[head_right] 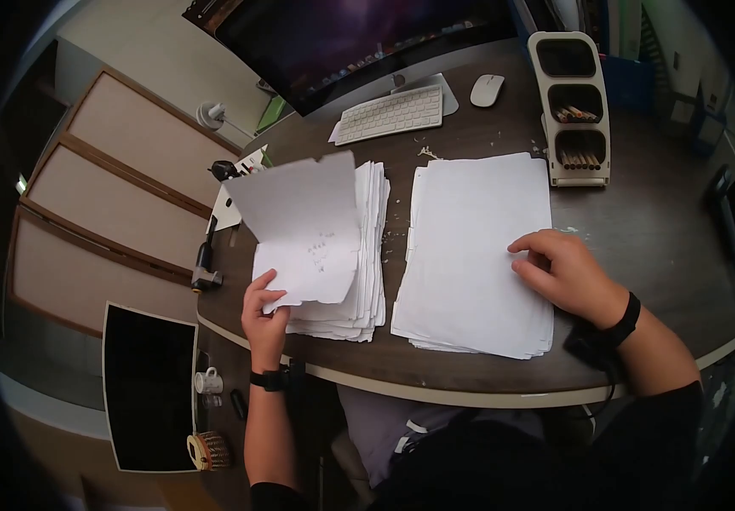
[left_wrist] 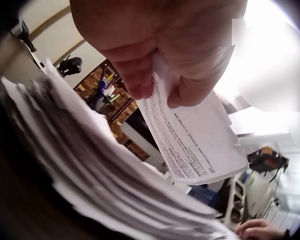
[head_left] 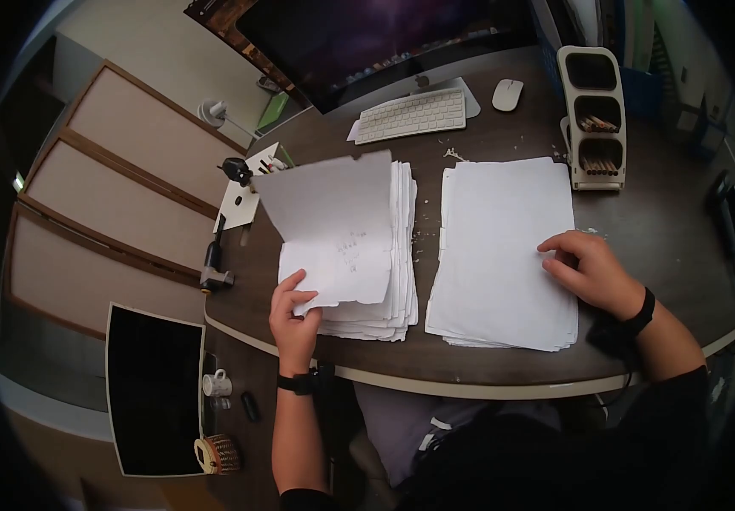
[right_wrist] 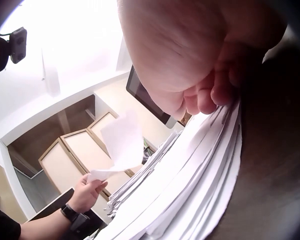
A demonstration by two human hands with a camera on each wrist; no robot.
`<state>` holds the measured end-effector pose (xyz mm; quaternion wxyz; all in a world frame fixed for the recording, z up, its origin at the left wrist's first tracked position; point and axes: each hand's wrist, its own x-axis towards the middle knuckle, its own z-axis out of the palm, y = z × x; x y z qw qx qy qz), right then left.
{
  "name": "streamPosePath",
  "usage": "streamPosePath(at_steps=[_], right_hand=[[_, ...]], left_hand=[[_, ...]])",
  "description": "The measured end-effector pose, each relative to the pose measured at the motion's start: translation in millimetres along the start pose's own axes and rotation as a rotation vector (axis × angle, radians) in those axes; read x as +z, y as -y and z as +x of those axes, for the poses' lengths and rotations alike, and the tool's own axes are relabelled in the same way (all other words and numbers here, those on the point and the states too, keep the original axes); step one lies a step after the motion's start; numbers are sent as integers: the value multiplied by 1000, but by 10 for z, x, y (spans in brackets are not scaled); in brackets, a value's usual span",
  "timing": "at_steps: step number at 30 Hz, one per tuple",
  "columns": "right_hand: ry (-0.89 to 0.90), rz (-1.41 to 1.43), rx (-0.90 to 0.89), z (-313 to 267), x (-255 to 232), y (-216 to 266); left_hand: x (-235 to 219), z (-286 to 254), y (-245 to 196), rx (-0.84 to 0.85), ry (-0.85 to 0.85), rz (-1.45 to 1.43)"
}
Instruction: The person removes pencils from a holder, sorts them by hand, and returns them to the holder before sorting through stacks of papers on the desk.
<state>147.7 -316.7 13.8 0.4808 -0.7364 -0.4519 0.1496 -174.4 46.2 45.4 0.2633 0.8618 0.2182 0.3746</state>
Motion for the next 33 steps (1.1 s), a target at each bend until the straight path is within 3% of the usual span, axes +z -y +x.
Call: streamPosePath(at_steps=[2, 8, 12, 17, 18, 19, 21, 22, 23, 25, 27, 29, 30, 33], right_hand=[[-7, -12, -23, 9, 14, -15], [54, -70, -20, 11, -18, 53], [-23, -81, 86, 0, -49, 85], [-135, -280, 135, -22, -86, 99], [-139, -308, 138, -29, -86, 95], [-144, -336, 142, -37, -81, 92], [-111, -318, 191, -25, -98, 150], [-79, -305, 224, -20, -107, 162], [-80, -304, 231, -24, -103, 140], [-95, -333, 183, -30, -92, 95], [-98, -347, 170, -34, -97, 94], [-107, -359, 158, -42, -104, 82], [-96, -357, 162, -46, -100, 69], [-89, -356, 185, -44, -113, 68]], left_hand=[[-5, 35, 104, -56, 89, 27], [29, 94, 209, -44, 146, 3], [-18, 106, 232, -49, 235, 40], [-221, 38, 180, 16, 395, 393], [-276, 17, 71, -40, 412, 391], [-300, -22, -29, -42, 422, 389], [-286, -118, -234, -42, 233, 589], [-209, -180, -395, -13, 170, 613], [-26, -248, -618, -71, 37, 411], [320, -455, -777, -74, 37, 178], [704, -455, -1281, -254, 282, 41], [1032, -522, -1248, -179, 306, 66], [1123, -495, -1287, -247, 336, 96], [1279, -485, -1289, -236, 283, 249]])
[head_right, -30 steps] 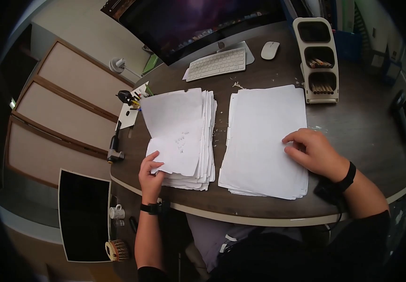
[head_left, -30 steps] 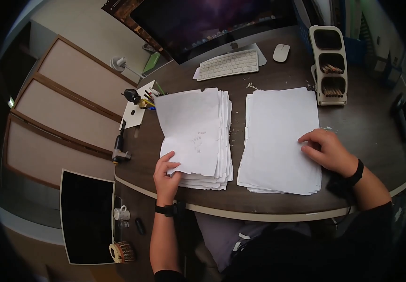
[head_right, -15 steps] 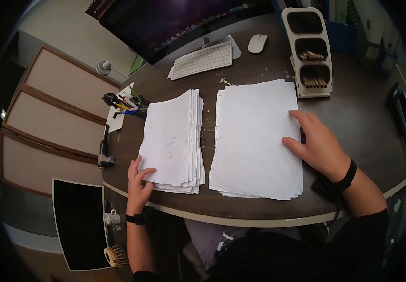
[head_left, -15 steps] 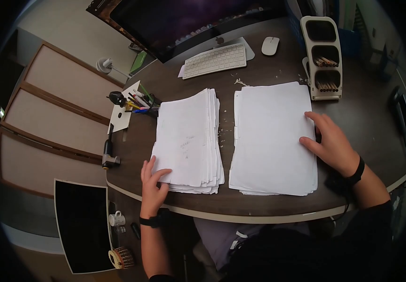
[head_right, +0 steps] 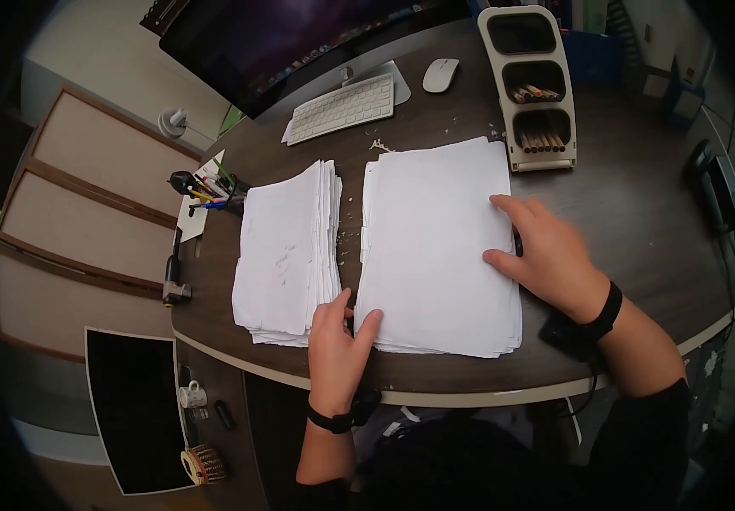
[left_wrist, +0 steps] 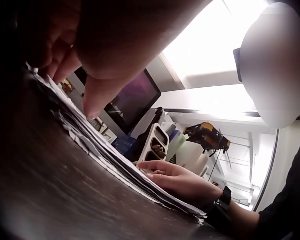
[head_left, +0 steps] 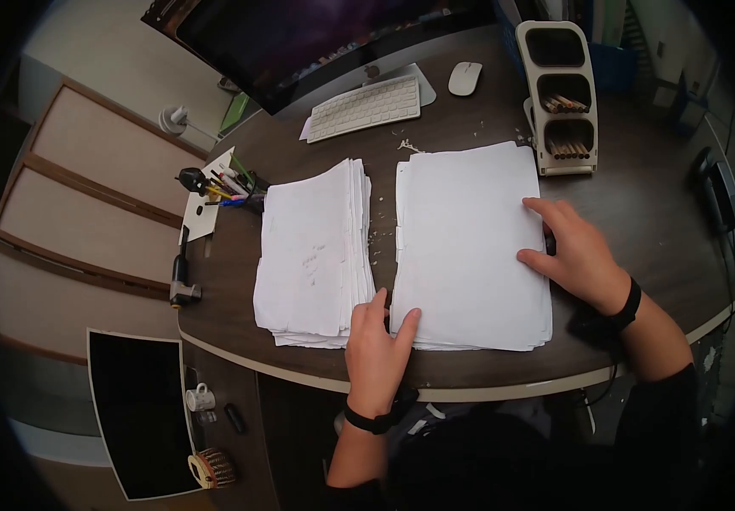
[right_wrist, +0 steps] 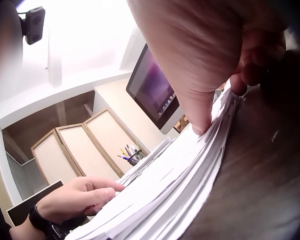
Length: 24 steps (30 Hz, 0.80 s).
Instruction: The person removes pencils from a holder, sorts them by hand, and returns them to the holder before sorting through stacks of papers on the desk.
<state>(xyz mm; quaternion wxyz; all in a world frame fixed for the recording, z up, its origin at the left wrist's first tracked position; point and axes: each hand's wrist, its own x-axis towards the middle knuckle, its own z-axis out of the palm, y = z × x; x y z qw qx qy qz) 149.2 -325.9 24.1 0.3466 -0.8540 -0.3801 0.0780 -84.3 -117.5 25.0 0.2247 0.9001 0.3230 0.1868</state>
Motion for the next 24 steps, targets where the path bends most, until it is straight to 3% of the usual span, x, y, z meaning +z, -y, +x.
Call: streamPosePath(at_steps=[3, 7, 18, 20, 22, 24], right_hand=[[-11, 32, -13, -2, 17, -36], [-41, 41, -45, 6, 30, -63], [-8, 72, -24, 46, -34, -74], [-14, 91, -29, 45, -31, -70], [-12, 99, -26, 50, -34, -77], [-8, 106, -26, 58, -30, -75]], left_hand=[[-44, 8, -75, -58, 100, 107], [-6, -23, -32, 30, 45, 68], [9, 51, 5, -66, 90, -129], [-7, 65, 39, -31, 59, -132], [-69, 76, -12, 151, -47, 15], [-111, 71, -84, 133, -76, -6]])
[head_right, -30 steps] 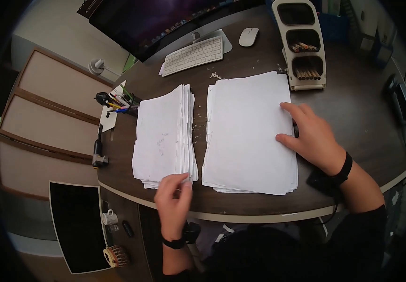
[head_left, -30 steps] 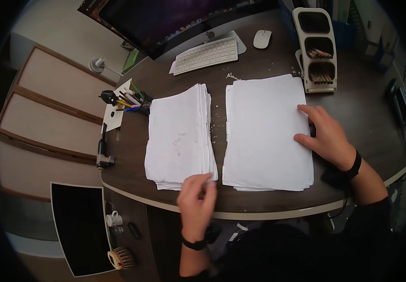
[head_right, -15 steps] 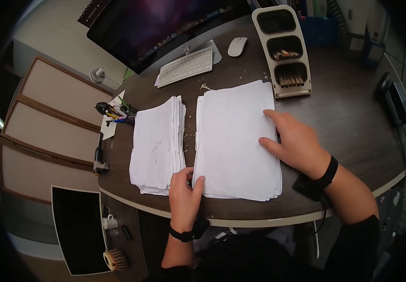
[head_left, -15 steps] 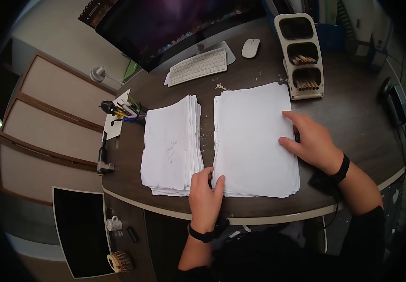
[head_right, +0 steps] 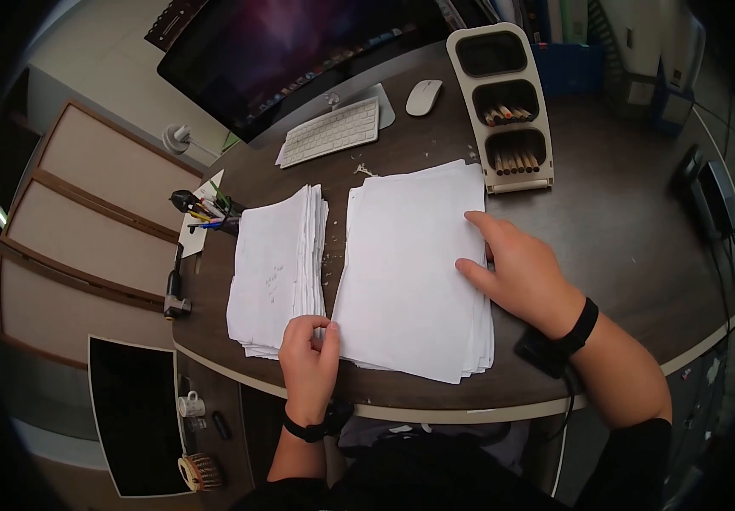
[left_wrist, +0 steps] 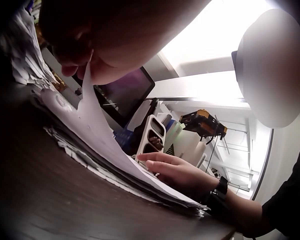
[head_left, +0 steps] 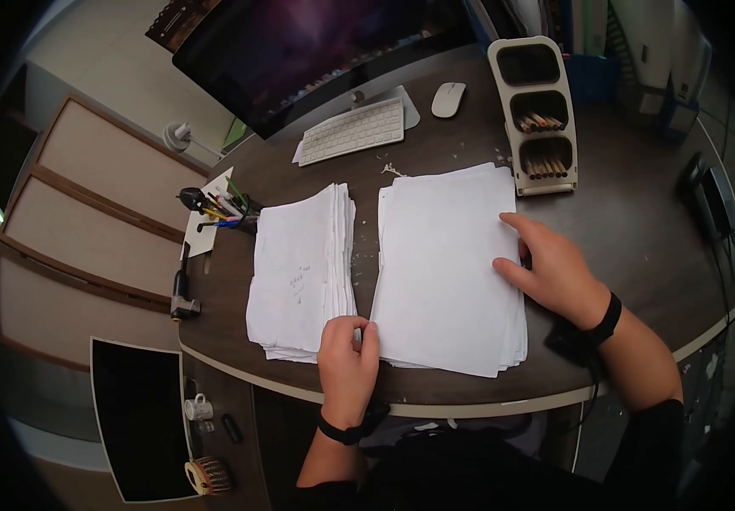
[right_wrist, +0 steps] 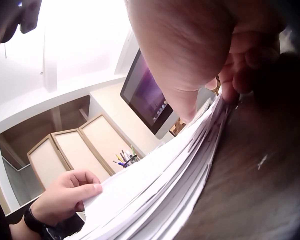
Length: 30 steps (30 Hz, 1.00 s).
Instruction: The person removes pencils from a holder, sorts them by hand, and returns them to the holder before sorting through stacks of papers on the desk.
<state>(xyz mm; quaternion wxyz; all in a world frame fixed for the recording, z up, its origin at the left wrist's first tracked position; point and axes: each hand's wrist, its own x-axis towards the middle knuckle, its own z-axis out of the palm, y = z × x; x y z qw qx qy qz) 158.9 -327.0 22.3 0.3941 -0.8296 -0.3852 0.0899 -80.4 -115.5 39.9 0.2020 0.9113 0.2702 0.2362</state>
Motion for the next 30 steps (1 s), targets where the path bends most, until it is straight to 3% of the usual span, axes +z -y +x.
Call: streamPosePath(at_steps=[2, 4, 5, 7, 10, 13, 21, 30], right_hand=[[-20, 26, 4, 2, 19, -5], [-8, 37, 22, 2, 15, 2], [4, 45, 48, 5, 13, 2], [0, 52, 46, 7, 26, -16], [10, 54, 66, 11, 18, 2], [13, 42, 66, 16, 12, 16], [-1, 38, 29, 19, 20, -1], [99, -37, 75, 4, -33, 84]], left_hand=[[-16, -2, -19, -18, -35, -13], [-21, -22, -15, -185, -73, -330], [-68, 3, -14, -186, -80, -326], [-215, 90, 12, -397, -135, -628], [-465, 195, 314, -435, -209, -763], [-689, 258, 657, -451, -315, -673], [-982, 245, 1665, -507, -333, -574], [-986, 318, 1938, -572, -282, -682]])
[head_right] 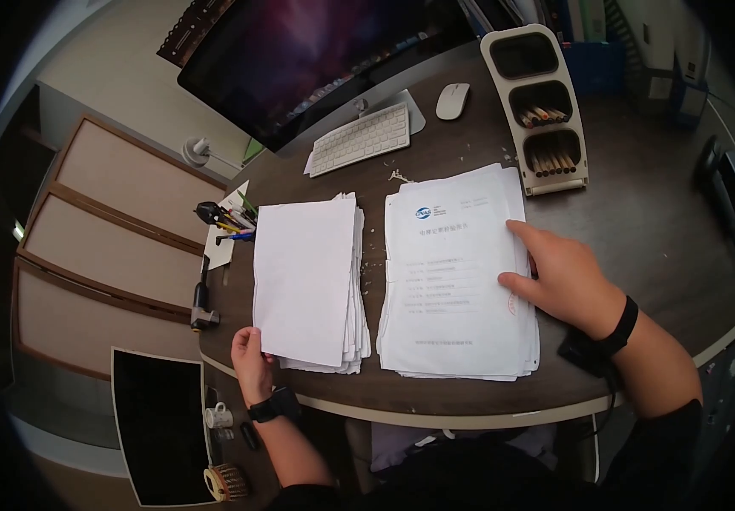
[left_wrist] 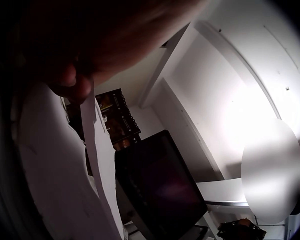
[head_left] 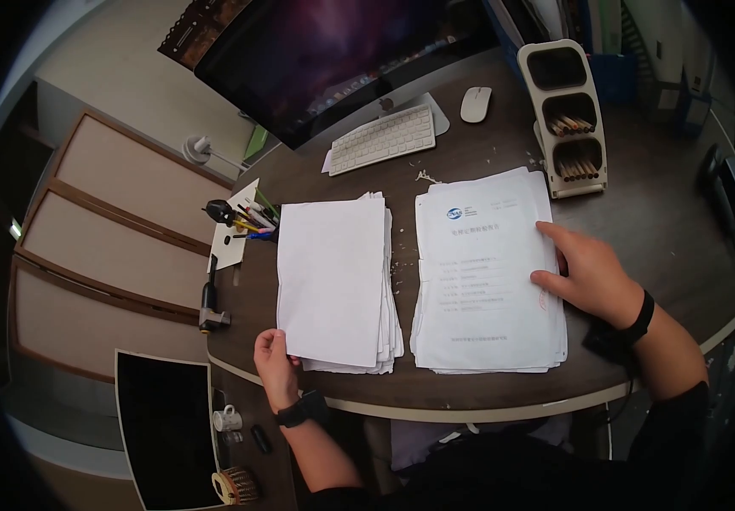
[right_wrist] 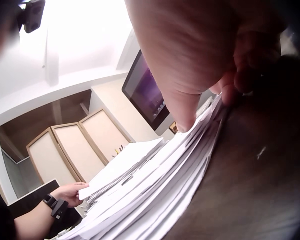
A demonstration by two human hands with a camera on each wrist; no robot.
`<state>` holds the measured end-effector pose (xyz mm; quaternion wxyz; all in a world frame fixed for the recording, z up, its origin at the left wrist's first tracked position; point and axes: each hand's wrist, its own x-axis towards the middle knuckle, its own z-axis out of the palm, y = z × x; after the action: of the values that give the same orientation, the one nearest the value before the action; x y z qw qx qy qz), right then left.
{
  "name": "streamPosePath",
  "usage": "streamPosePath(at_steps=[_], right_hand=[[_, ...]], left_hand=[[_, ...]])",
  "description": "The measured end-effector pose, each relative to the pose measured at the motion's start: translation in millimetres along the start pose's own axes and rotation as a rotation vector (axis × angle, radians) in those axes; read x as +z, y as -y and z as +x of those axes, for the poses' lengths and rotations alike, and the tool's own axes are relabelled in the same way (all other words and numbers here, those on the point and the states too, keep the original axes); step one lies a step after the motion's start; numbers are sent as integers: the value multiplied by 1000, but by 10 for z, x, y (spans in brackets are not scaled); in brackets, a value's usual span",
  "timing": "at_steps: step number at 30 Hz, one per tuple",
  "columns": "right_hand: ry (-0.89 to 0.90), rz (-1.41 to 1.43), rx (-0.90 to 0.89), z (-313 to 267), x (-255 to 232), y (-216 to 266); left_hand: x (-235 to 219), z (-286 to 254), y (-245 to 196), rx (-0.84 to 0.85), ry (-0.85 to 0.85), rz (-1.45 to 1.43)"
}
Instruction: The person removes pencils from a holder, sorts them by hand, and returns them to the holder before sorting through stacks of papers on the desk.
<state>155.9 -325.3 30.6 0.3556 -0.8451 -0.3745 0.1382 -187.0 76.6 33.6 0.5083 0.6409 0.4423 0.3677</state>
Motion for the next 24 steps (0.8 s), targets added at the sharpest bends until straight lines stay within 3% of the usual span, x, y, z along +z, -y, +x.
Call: streamPosePath(at_steps=[2, 12, 18, 20, 21, 23, 24], right_hand=[[-26, -50, -85, -17, 31, -37], [-3, -49, -88, -11, 18, -32], [44, -41, -5, -20, -6, 22], [13, -47, -49, -36, 7, -11], [14, -49, -40, -42, 1, -18], [37, -84, -54, -32, -7, -17], [38, -83, -48, -27, -10, -27]], left_hand=[[-10, 39, 13, -10, 16, 5], [-40, 65, 59, -58, -21, 24], [64, -62, 12, -49, -107, 296], [87, -85, 41, 246, -196, 783], [101, -106, 57, 244, -187, 784], [174, -184, 17, 811, -441, 1089], [233, -256, -26, 811, -434, 1090]])
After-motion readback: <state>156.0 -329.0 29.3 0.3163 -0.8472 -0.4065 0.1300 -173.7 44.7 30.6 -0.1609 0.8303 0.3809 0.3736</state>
